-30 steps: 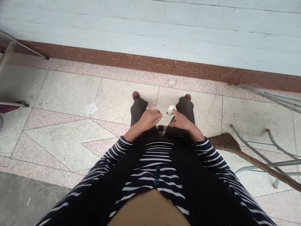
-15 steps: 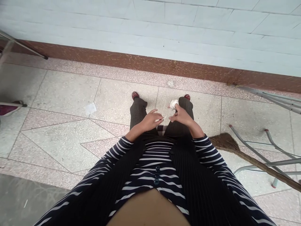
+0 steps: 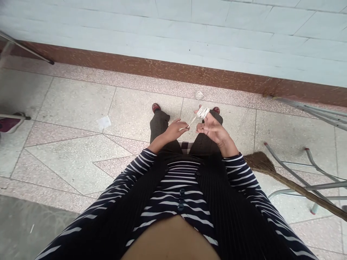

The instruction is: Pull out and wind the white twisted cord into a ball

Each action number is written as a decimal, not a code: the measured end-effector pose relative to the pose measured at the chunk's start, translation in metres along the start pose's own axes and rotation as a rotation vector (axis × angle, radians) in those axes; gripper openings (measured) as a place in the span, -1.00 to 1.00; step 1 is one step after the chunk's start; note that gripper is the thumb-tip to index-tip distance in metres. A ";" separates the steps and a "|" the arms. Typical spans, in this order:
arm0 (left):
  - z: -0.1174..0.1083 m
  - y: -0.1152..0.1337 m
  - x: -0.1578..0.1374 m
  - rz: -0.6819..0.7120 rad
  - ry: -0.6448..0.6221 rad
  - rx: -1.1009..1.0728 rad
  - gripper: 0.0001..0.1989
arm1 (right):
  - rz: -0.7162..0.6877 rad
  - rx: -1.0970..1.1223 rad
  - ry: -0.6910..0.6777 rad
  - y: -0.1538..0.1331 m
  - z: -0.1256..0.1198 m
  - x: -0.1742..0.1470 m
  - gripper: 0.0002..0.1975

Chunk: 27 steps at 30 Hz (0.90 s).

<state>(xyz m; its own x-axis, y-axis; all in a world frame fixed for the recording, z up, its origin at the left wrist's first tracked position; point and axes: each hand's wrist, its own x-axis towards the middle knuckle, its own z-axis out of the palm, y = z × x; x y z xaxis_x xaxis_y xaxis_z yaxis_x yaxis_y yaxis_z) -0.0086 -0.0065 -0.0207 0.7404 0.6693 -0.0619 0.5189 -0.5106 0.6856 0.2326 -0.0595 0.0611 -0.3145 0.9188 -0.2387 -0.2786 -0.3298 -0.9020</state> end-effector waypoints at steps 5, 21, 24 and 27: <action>-0.012 0.002 -0.008 0.077 0.035 0.110 -0.69 | 0.183 -0.447 0.164 0.030 -0.011 0.018 -0.03; 0.000 -0.008 -0.017 -0.003 -0.059 0.026 -0.74 | -0.007 -0.071 -0.027 0.000 -0.006 -0.002 -0.08; -0.008 0.006 -0.023 0.088 -0.075 0.032 -0.74 | 0.143 -0.371 0.124 0.020 -0.009 0.012 -0.10; -0.026 0.016 -0.024 0.136 0.010 0.119 -0.73 | 0.385 -0.579 -0.020 0.044 -0.003 0.011 -0.29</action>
<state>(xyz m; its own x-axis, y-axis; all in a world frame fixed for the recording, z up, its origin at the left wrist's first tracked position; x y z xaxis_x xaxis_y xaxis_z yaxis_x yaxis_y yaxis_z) -0.0286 -0.0166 0.0108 0.8032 0.5948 0.0331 0.4617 -0.6566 0.5964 0.2192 -0.0640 0.0176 -0.3120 0.7537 -0.5785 0.3836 -0.4571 -0.8024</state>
